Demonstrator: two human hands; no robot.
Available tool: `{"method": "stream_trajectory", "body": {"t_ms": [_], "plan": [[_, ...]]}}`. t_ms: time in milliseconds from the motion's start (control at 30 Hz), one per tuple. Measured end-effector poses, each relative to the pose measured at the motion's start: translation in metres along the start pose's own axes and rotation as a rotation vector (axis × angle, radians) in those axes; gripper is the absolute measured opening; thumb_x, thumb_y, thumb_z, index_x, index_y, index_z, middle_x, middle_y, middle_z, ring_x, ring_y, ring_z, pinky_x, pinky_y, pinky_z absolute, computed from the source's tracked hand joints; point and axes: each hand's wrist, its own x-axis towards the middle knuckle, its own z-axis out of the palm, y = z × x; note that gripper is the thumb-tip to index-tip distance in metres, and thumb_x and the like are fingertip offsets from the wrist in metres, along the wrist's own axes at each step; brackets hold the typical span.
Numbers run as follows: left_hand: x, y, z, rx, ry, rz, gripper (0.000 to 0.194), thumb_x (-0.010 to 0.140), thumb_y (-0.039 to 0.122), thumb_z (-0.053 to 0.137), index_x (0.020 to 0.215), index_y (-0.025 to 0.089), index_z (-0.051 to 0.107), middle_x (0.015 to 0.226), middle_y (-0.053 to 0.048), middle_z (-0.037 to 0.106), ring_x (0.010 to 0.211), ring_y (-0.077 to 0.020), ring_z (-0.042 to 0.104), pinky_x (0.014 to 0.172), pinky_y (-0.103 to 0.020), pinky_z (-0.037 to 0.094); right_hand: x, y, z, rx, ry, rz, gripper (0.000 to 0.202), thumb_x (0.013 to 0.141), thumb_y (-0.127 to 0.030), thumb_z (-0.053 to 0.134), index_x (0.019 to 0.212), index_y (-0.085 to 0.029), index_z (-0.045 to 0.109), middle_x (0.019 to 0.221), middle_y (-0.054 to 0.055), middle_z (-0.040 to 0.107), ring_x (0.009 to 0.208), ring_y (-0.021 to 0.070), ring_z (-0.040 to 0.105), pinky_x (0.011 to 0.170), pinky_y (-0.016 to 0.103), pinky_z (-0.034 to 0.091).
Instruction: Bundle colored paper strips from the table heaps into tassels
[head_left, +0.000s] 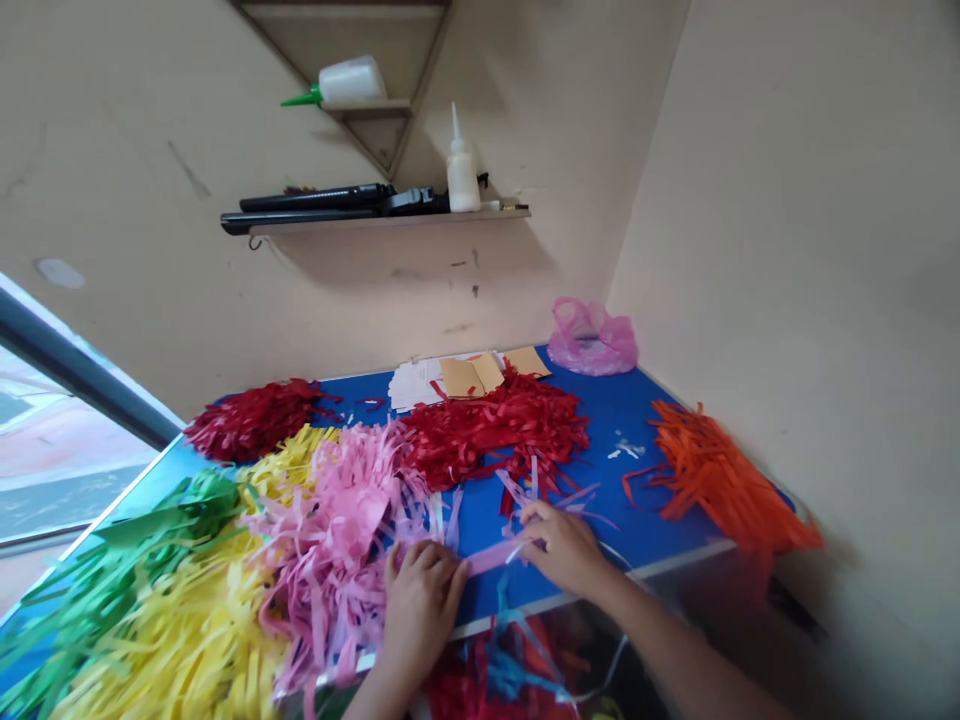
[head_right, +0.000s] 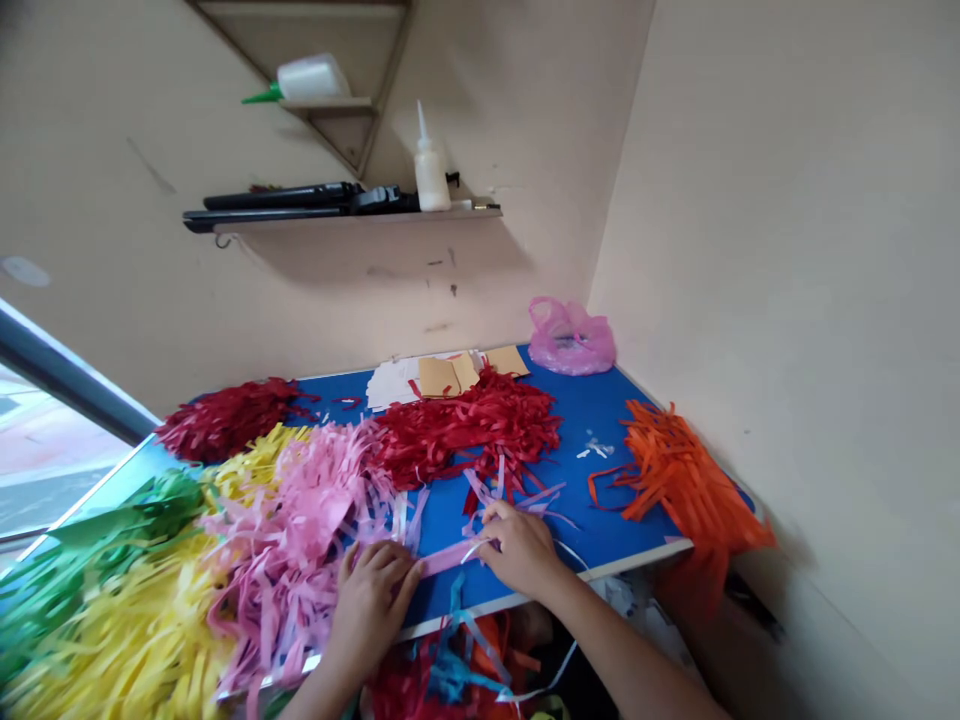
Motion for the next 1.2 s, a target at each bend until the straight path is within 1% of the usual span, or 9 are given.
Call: {"method": "stream_trajectory", "body": {"t_ms": [167, 433, 533, 667, 767, 800, 900, 1067, 1200], "plan": [[0.008, 0.003, 0.004, 0.045, 0.013, -0.056, 0.024, 0.089, 0.032, 0.057, 0.071, 0.023, 0.07, 0.084, -0.002, 0.07, 0.095, -0.0253, 0.061, 0.1, -0.055, 0.029, 0.006, -0.005, 0.003, -0.028, 0.018, 0.022, 0.009, 0.077, -0.023, 0.064, 0.075, -0.025, 0.073, 0.101, -0.003, 0.068, 0.082, 0.0143, 0.066, 0.069, 0.025, 0.042], [0.003, 0.005, 0.0, 0.028, 0.047, -0.059, 0.012, 0.083, 0.028, 0.064, 0.074, 0.027, 0.072, 0.085, -0.001, 0.07, 0.095, -0.0248, 0.06, 0.101, -0.055, 0.027, 0.008, -0.005, 0.002, -0.059, 0.016, 0.033, 0.008, 0.078, -0.025, 0.065, 0.073, -0.023, 0.071, 0.098, -0.002, 0.068, 0.08, 0.0152, 0.065, 0.067, 0.025, 0.042], [0.0, 0.007, 0.0, 0.047, 0.179, 0.014, 0.01, 0.082, 0.026, 0.066, 0.075, 0.028, 0.072, 0.09, -0.001, 0.071, 0.098, -0.025, 0.06, 0.105, -0.056, 0.023, 0.003, -0.006, -0.002, -0.064, 0.048, 0.024, 0.01, 0.078, -0.033, 0.069, 0.083, -0.024, 0.071, 0.102, 0.0, 0.067, 0.084, 0.0173, 0.066, 0.071, 0.026, 0.044], [-0.008, 0.008, 0.002, 0.056, 0.479, 0.168, 0.021, 0.091, 0.036, 0.058, 0.075, 0.031, 0.071, 0.094, 0.001, 0.074, 0.102, -0.0246, 0.059, 0.111, -0.056, 0.021, -0.011, -0.011, -0.003, -0.155, 0.147, -0.178, 0.041, 0.077, -0.037, 0.075, 0.116, -0.029, 0.064, 0.122, 0.004, 0.062, 0.094, 0.0211, 0.064, 0.079, 0.031, 0.044], [-0.014, 0.009, 0.005, 0.058, 0.566, 0.234, 0.023, 0.092, 0.041, 0.057, 0.077, 0.031, 0.072, 0.092, 0.001, 0.074, 0.1, -0.0225, 0.06, 0.111, -0.051, 0.024, -0.017, -0.012, 0.006, -0.259, 0.136, -0.391, 0.012, 0.086, -0.026, 0.066, 0.098, -0.026, 0.068, 0.105, 0.001, 0.069, 0.083, 0.018, 0.063, 0.071, 0.029, 0.041], [-0.016, 0.01, 0.007, 0.074, 0.557, 0.239, 0.021, 0.091, 0.042, 0.057, 0.082, 0.031, 0.072, 0.092, 0.001, 0.074, 0.1, -0.0224, 0.06, 0.112, -0.05, 0.024, -0.018, -0.012, 0.01, -0.277, 0.139, -0.435, 0.005, 0.088, -0.023, 0.063, 0.088, -0.025, 0.068, 0.094, 0.0, 0.07, 0.077, 0.0167, 0.062, 0.068, 0.028, 0.039], [-0.02, 0.012, 0.011, 0.118, 0.493, 0.263, 0.02, 0.093, 0.04, 0.054, 0.094, 0.031, 0.072, 0.091, 0.002, 0.075, 0.1, -0.0212, 0.06, 0.114, -0.048, 0.018, -0.019, -0.011, 0.019, -0.287, 0.164, -0.505, 0.014, 0.09, -0.019, 0.06, 0.077, -0.022, 0.065, 0.08, -0.002, 0.069, 0.07, 0.015, 0.059, 0.064, 0.027, 0.036], [-0.02, 0.011, 0.015, 0.1, 0.346, 0.326, 0.027, 0.098, 0.026, 0.045, 0.086, 0.031, 0.068, 0.08, 0.008, 0.074, 0.094, -0.0171, 0.061, 0.115, -0.044, 0.011, -0.018, -0.008, 0.017, -0.26, 0.104, -0.512, 0.01, 0.089, -0.019, 0.059, 0.082, -0.021, 0.066, 0.087, 0.0, 0.071, 0.074, 0.0161, 0.06, 0.067, 0.027, 0.038], [-0.019, 0.009, 0.008, 0.071, 0.207, 0.286, 0.022, 0.094, 0.019, 0.05, 0.096, 0.033, 0.067, 0.085, 0.01, 0.075, 0.093, -0.0151, 0.065, 0.116, -0.044, 0.005, -0.013, -0.002, 0.009, -0.126, -0.037, -0.435, 0.015, 0.094, -0.024, 0.057, 0.088, -0.023, 0.071, 0.097, 0.0, 0.073, 0.084, 0.0164, 0.064, 0.074, 0.026, 0.042]]}}
